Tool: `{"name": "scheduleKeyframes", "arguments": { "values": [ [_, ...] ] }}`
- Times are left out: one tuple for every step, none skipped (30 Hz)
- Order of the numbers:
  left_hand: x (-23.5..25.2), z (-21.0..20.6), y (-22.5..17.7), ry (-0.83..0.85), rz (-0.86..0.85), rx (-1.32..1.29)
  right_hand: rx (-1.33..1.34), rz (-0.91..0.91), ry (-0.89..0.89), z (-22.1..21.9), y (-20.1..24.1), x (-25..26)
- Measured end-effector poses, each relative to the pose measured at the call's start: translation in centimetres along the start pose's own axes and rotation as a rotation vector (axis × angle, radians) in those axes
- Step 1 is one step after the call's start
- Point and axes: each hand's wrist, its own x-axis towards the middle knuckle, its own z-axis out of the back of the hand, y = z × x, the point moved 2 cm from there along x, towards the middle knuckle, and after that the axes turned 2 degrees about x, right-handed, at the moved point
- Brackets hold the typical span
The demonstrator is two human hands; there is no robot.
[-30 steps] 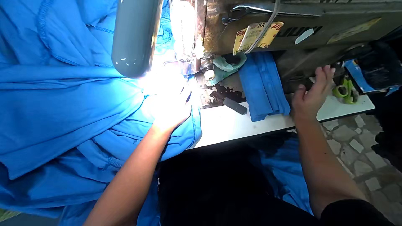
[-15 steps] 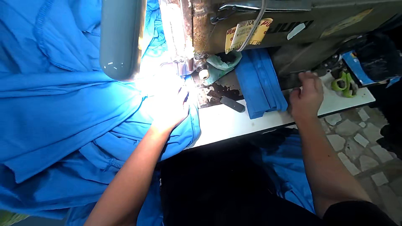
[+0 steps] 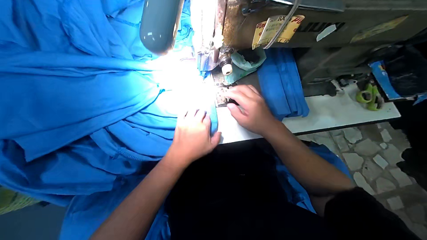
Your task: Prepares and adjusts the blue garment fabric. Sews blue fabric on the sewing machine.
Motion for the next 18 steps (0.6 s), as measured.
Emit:
{"name": "scheduleKeyframes", "arguments": {
  "values": [
    [-1.0, -0.3, -0.6, -0.054, -0.034, 0.009, -0.032, -0.036, 0.082, -1.2, -0.6, 0.8],
    [-1.6, -0.6, -1.0, -0.095, -0.052, 0.009, -0.064, -0.1, 0.195, -2.2, -1.1, 1.7],
    [-1.9, -0.9, -1.4, -0.135, -0.059, 0.001, -0.083, -0.165, 0.303, -3.0, -1.5, 2.5],
    [-1.9, -1.1, -1.8, -0.165, -0.063, -0.012, -0.106, -0.204, 0.376, -3.8, -1.8, 3.2],
    [-1.8, -1.3, -2.0, -0.195, -0.067, -0.03, -0.125, -0.217, 0.423, -4.3, -1.9, 3.6],
    [-1.7, -1.4, -2.2, -0.216, -0.064, -0.049, -0.144, -0.203, 0.442, -4.5, -1.8, 3.8],
    [-1.7, -1.6, -2.3, -0.229, -0.056, -0.071, -0.149, -0.162, 0.443, -4.5, -1.6, 3.4],
    [-1.8, -1.7, -2.4, -0.235, -0.044, -0.088, -0.14, -0.099, 0.412, -4.3, -1.3, 2.6],
    [-2.0, -1.7, -2.4, -0.238, -0.033, -0.101, -0.123, -0.023, 0.369, -4.1, -1.0, 1.3],
    [-2.2, -1.7, -2.3, -0.245, -0.028, -0.106, -0.087, 0.049, 0.314, -3.9, -0.5, -0.1],
    [-2.3, -1.8, -2.2, -0.254, -0.026, -0.11, -0.045, 0.104, 0.258, -3.7, 0.0, -1.5],
    [-2.4, -1.9, -2.2, -0.262, -0.027, -0.115, -0.011, 0.139, 0.214, -3.6, 0.4, -2.7],
    [-2.4, -1.9, -2.2, -0.266, -0.028, -0.121, 0.007, 0.162, 0.182, -3.5, 0.8, -3.7],
    [-2.4, -1.8, -2.2, -0.263, -0.028, -0.129, 0.013, 0.172, 0.16, -3.5, 1.1, -4.3],
    [-2.4, -1.8, -2.2, -0.261, -0.028, -0.138, 0.009, 0.177, 0.144, -3.6, 1.3, -4.6],
    [-2.4, -1.7, -2.2, -0.258, -0.025, -0.147, 0.0, 0.184, 0.125, -3.7, 1.4, -4.7],
    [-2.4, -1.6, -2.1, -0.254, -0.023, -0.153, -0.009, 0.188, 0.111, -3.8, 1.4, -4.6],
    [-2.5, -1.5, -2.1, -0.248, -0.025, -0.157, -0.019, 0.195, 0.102, -3.9, 1.5, -4.5]
  ]
}}
